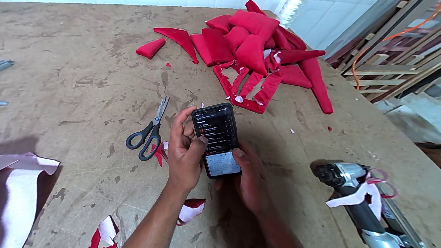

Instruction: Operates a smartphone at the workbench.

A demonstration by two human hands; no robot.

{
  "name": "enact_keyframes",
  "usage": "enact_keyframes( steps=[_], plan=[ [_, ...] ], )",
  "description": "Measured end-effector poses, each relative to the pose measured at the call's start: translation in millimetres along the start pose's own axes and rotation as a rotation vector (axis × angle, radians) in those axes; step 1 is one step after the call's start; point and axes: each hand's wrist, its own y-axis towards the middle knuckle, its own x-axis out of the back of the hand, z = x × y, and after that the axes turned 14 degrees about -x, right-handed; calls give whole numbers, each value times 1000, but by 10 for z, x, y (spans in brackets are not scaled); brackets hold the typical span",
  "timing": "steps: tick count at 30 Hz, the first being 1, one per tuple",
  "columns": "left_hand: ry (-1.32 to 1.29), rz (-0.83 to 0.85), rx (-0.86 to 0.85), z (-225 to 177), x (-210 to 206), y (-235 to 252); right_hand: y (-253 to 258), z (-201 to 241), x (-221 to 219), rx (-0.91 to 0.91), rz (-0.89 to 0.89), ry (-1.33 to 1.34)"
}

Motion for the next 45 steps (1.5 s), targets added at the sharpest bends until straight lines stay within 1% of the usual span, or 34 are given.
enact_keyframes(
  steps=[7,26,36,45],
  plan=[
    [11,-14,8,7,-3,-2,6,-17,7,9,-11,-18],
    [-6,44,62,30,16,5,5,-16,4,-10,-14,18],
    [-59,131,144,12,-1,-2,8,-24,18,-24,-85,11],
    [-58,143,139,25,7,-5,10,-23,13,-32,-68,19]
  ],
)
